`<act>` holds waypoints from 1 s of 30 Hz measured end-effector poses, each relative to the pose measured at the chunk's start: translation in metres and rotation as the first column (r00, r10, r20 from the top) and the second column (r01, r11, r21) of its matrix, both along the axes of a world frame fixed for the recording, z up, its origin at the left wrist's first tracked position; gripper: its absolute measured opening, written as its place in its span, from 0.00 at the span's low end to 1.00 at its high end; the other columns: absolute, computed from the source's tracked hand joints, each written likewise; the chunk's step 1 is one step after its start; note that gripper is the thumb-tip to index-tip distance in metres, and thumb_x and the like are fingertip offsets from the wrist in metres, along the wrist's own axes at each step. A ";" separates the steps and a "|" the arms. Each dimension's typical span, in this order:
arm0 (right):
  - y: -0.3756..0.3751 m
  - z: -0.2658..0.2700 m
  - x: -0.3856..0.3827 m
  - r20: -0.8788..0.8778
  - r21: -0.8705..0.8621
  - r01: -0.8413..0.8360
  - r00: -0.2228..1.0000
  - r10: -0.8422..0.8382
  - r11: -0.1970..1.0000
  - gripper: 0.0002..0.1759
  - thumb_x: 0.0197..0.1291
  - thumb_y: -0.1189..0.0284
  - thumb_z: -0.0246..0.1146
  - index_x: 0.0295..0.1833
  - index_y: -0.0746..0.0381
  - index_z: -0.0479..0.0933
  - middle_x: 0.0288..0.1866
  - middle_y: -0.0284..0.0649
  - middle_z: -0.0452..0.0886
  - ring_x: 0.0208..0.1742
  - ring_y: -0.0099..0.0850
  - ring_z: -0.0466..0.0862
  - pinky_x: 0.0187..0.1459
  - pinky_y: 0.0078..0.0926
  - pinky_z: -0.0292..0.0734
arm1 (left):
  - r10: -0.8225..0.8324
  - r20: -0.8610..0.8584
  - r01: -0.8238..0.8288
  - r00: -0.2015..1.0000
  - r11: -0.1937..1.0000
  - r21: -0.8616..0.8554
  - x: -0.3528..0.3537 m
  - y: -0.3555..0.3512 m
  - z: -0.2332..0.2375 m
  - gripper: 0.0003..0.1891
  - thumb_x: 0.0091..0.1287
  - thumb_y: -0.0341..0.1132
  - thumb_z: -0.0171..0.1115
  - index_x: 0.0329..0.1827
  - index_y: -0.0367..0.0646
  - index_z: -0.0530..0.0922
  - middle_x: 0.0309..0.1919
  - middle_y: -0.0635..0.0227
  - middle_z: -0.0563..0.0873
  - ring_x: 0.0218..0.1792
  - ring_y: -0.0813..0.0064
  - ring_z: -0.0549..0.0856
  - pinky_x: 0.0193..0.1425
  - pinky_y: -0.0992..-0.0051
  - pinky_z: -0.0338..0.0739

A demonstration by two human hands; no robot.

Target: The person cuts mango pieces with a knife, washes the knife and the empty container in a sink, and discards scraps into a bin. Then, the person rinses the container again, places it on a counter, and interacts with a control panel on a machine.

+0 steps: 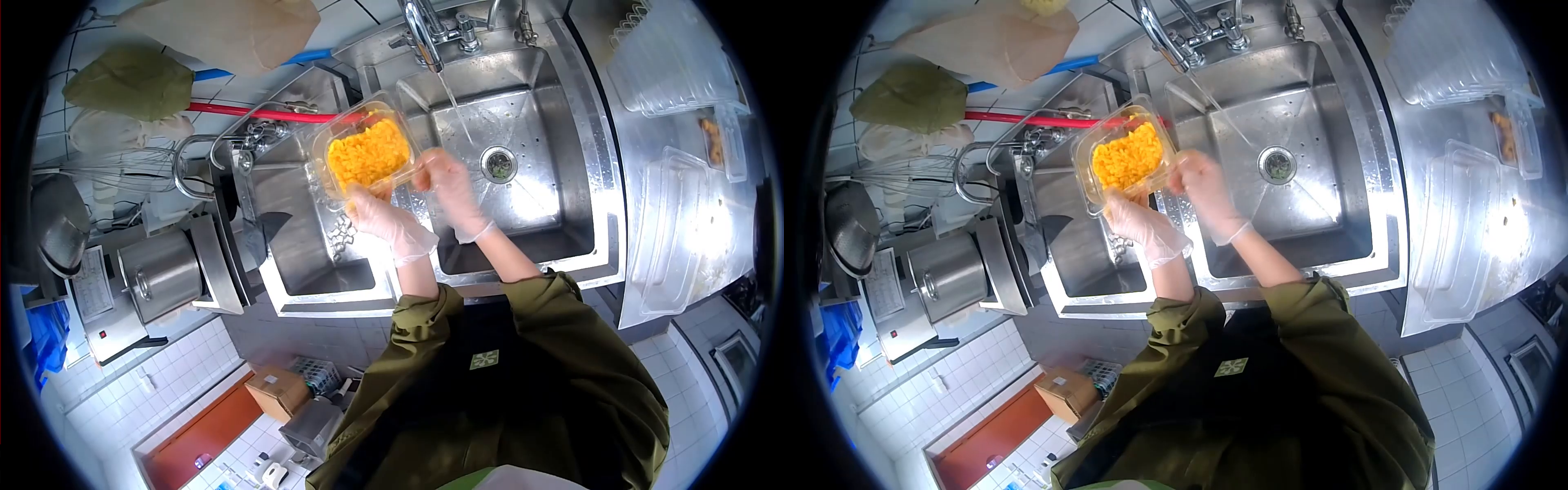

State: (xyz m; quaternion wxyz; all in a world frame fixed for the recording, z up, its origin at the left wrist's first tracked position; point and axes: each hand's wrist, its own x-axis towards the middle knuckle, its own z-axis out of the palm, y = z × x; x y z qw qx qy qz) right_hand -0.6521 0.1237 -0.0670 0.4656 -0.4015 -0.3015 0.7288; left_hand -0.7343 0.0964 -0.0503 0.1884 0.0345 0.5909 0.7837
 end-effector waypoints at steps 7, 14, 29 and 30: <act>0.107 -0.070 0.023 0.611 0.394 -0.008 0.750 -0.255 0.919 0.12 0.58 0.67 0.53 0.35 0.64 0.75 0.23 0.43 0.75 0.29 0.36 0.78 0.36 0.32 0.72 | 0.057 0.024 -0.057 0.998 0.998 0.022 0.004 -0.004 0.018 0.15 0.59 0.40 0.59 0.41 0.37 0.71 0.37 0.65 0.77 0.38 0.77 0.76 0.43 0.77 0.72; 0.136 -0.037 0.035 0.981 -0.005 -0.496 0.164 0.100 0.868 0.13 0.55 0.64 0.54 0.41 0.60 0.77 0.36 0.50 0.79 0.43 0.48 0.78 0.44 0.40 0.73 | 0.046 -0.006 -0.046 0.999 0.999 0.000 -0.002 -0.014 0.015 0.10 0.61 0.35 0.55 0.40 0.38 0.72 0.36 0.66 0.78 0.36 0.78 0.77 0.39 0.79 0.74; 0.248 -0.028 0.083 0.952 0.287 -0.440 0.033 -0.305 0.851 0.19 0.61 0.58 0.46 0.47 0.58 0.73 0.35 0.54 0.80 0.40 0.50 0.80 0.42 0.45 0.74 | -0.266 0.078 0.262 0.961 0.963 0.059 -0.027 -0.064 0.037 0.19 0.61 0.38 0.60 0.51 0.37 0.71 0.44 0.64 0.79 0.45 0.73 0.78 0.49 0.74 0.73; 0.256 -0.029 0.084 0.965 0.254 -0.461 0.061 -0.256 0.850 0.24 0.62 0.54 0.42 0.44 0.62 0.74 0.37 0.53 0.80 0.43 0.50 0.79 0.46 0.45 0.72 | -0.271 0.076 0.267 0.960 0.962 0.056 -0.026 -0.066 0.041 0.19 0.61 0.38 0.60 0.52 0.37 0.71 0.45 0.64 0.79 0.46 0.73 0.78 0.50 0.74 0.73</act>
